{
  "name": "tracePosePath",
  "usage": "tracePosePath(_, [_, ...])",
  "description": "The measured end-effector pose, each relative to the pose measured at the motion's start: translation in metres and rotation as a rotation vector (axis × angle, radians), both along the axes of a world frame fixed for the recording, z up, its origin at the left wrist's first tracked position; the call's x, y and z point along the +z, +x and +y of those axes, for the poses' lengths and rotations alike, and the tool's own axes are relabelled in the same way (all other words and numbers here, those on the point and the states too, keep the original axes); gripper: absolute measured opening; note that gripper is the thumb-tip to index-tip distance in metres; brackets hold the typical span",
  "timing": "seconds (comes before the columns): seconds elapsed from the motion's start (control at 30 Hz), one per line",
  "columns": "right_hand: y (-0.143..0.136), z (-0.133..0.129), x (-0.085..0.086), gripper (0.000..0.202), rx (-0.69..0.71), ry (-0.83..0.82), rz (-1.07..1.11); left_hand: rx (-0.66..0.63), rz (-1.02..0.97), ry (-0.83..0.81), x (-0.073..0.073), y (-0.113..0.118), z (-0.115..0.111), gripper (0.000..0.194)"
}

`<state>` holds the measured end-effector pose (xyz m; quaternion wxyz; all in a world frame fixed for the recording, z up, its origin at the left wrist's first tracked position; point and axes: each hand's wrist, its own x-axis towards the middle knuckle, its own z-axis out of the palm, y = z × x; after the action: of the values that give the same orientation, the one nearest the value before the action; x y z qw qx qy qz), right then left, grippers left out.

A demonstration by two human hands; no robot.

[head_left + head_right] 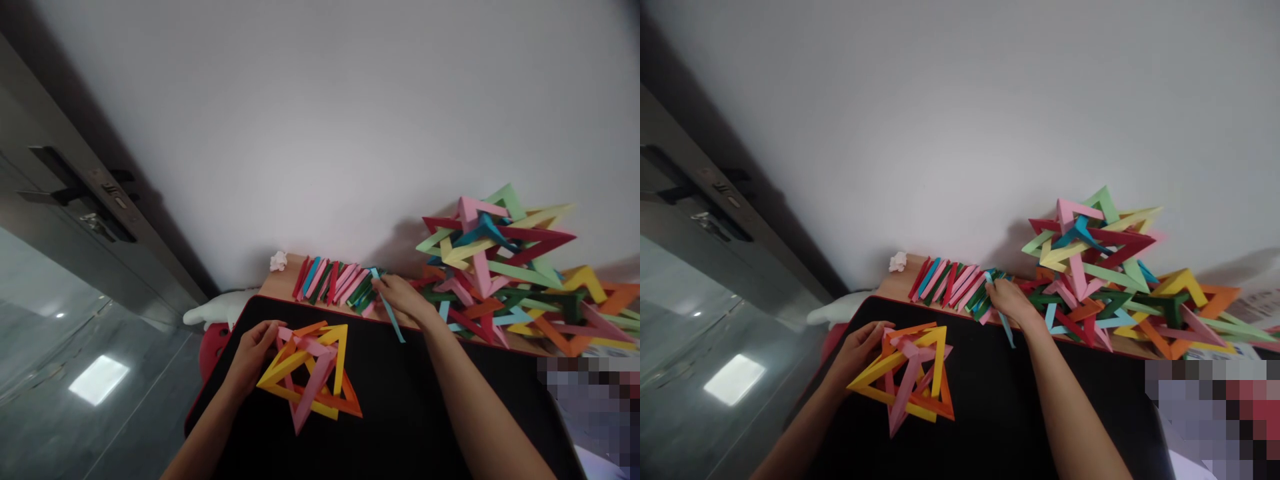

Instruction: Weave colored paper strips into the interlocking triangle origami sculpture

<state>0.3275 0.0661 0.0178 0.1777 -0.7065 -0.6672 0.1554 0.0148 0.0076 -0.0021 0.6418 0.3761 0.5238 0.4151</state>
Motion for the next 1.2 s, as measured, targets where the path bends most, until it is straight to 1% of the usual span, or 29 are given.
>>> tracePosePath(0.17, [0.001, 0.003, 0.004, 0.043, 0.044, 0.067, 0.137, 0.003, 0.006, -0.009, 0.001, 0.001, -0.001, 0.052])
tracePosePath(0.23, [0.002, 0.002, 0.005, 0.041, 0.053, 0.074, 0.146, 0.002, 0.008, -0.001, 0.002, 0.001, 0.000, 0.051])
tracePosePath(0.37, [0.002, 0.002, 0.001, 0.030, 0.087, 0.036, 0.083, 0.007, 0.001, -0.003, 0.005, 0.003, 0.001, 0.050])
tracePosePath(0.47, [0.001, 0.003, -0.001, 0.027, 0.106, -0.014, 0.020, 0.011, -0.005, -0.009, 0.004, 0.002, 0.001, 0.051])
tracePosePath(0.63, [0.004, 0.005, -0.006, 0.024, 0.071, -0.040, -0.054, 0.005, 0.010, -0.004, 0.000, 0.001, 0.001, 0.054])
tracePosePath(0.73, [0.003, 0.005, -0.008, 0.024, 0.095, -0.026, -0.070, 0.002, 0.013, 0.003, 0.001, 0.001, 0.001, 0.054])
tracePosePath(0.87, [-0.004, 0.003, -0.002, 0.031, 0.188, 0.045, -0.037, 0.008, 0.013, -0.008, 0.002, 0.001, 0.000, 0.056])
tracePosePath(0.97, [-0.005, 0.001, 0.001, 0.032, 0.192, 0.088, -0.047, 0.003, 0.006, -0.003, 0.002, 0.001, -0.001, 0.055])
tracePosePath(1.13, [-0.003, 0.001, -0.009, 0.015, 0.244, 0.021, -0.106, 0.005, 0.018, -0.010, 0.004, 0.002, 0.000, 0.053])
tracePosePath(1.2, [-0.003, 0.001, -0.013, 0.015, 0.248, -0.009, -0.133, 0.005, 0.008, -0.006, 0.004, 0.001, 0.000, 0.053])
